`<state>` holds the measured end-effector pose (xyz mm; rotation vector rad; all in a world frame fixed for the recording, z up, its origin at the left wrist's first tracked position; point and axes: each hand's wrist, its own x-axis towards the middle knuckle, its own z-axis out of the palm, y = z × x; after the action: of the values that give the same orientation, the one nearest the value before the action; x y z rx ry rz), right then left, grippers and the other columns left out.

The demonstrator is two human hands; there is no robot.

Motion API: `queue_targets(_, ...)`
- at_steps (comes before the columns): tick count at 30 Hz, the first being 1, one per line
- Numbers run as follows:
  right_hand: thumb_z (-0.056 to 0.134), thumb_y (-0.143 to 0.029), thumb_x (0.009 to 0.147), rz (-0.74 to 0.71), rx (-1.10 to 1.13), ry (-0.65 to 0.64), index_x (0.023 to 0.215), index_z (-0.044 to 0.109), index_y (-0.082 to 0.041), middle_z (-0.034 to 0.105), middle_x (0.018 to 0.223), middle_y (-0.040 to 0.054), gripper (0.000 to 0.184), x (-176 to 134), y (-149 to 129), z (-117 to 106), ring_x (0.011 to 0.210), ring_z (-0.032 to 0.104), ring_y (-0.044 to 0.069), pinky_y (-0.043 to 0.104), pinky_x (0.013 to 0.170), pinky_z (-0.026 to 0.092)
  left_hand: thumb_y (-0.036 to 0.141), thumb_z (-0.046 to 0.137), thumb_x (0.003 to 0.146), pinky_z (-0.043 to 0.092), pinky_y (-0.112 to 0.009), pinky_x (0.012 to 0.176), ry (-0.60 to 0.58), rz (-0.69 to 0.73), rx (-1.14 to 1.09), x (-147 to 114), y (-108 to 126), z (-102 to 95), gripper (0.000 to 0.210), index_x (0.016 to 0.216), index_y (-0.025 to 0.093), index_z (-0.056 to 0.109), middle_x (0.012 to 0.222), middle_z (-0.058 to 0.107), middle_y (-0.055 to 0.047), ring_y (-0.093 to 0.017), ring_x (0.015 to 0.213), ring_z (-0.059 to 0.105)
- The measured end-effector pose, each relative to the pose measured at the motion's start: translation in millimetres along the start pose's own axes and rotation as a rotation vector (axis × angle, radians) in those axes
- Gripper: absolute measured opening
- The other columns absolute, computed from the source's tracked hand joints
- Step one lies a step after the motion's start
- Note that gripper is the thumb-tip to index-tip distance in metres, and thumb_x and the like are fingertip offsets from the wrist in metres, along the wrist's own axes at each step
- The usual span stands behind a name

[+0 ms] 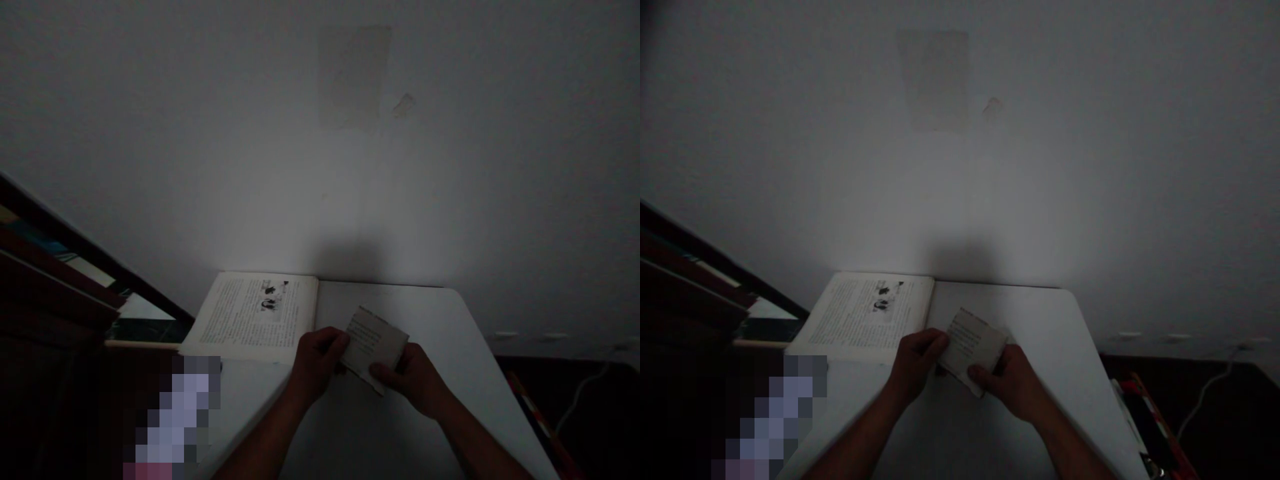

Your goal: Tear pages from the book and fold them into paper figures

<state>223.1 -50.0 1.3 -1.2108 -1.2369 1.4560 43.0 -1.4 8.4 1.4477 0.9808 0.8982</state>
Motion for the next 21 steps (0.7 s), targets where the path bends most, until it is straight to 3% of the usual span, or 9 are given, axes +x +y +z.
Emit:
queue_targets(6, 0.066, -0.031, 0.073, -0.021, 0.011, -0.034, 0.100, 0.066, -0.018, 0.070, 0.097, 0.0081, 0.031, -2.6, -0.6, -2.5, 0.090, 0.064, 0.024, 0.038, 0.082, 0.049, 0.038, 0.056, 0.078, 0.036, -0.018, 0.041, -0.033, -0.010, -0.016, 0.7, 0.5, -3.1, 0.030, 0.062, 0.013, 0.059, 0.051, 0.049, 0.003, -0.008, 0.044, 0.047)
queue_targets(11, 0.067, -0.031, 0.072, 0.010, -0.061, -0.088, 0.099, 0.067, -0.015, 0.071, 0.090, 0.0083, 0.032, -3.9, -0.9, -4.1, 0.081, 0.065, 0.023, 0.034, 0.071, 0.052, 0.035, 0.059, 0.076, 0.041, -0.019, 0.053, 0.010, -0.008, 0.015, 2.5, -1.9, -3.7, 0.025, 0.066, 0.013, 0.063, 0.060, 0.058, 0.000, -0.011, 0.057, 0.053)
queue_targets(17, 0.063, -0.036, 0.077, -0.051, 0.085, 0.014, 0.100, 0.066, -0.017, 0.071, 0.091, 0.0073, 0.030, -0.5, 1.2, -6.4, 0.077, 0.066, 0.020, 0.034, 0.076, 0.051, 0.038, 0.058, 0.076, 0.034, -0.018, 0.039, 0.019, -0.028, -0.071, 3.4, -6.9, -3.9, 0.030, 0.058, 0.015, 0.051, 0.048, 0.042, 0.005, -0.008, 0.042, 0.042)
queue_targets(21, 0.063, -0.034, 0.078, -0.049, 0.064, 0.009, 0.099, 0.067, -0.016, 0.071, 0.090, 0.0075, 0.029, -1.0, 1.4, -7.1, 0.078, 0.066, 0.020, 0.034, 0.075, 0.051, 0.037, 0.059, 0.075, 0.034, -0.017, 0.037, 0.022, -0.032, -0.098, 4.2, -7.9, -2.1, 0.029, 0.060, 0.016, 0.048, 0.048, 0.042, 0.006, -0.007, 0.040, 0.042)
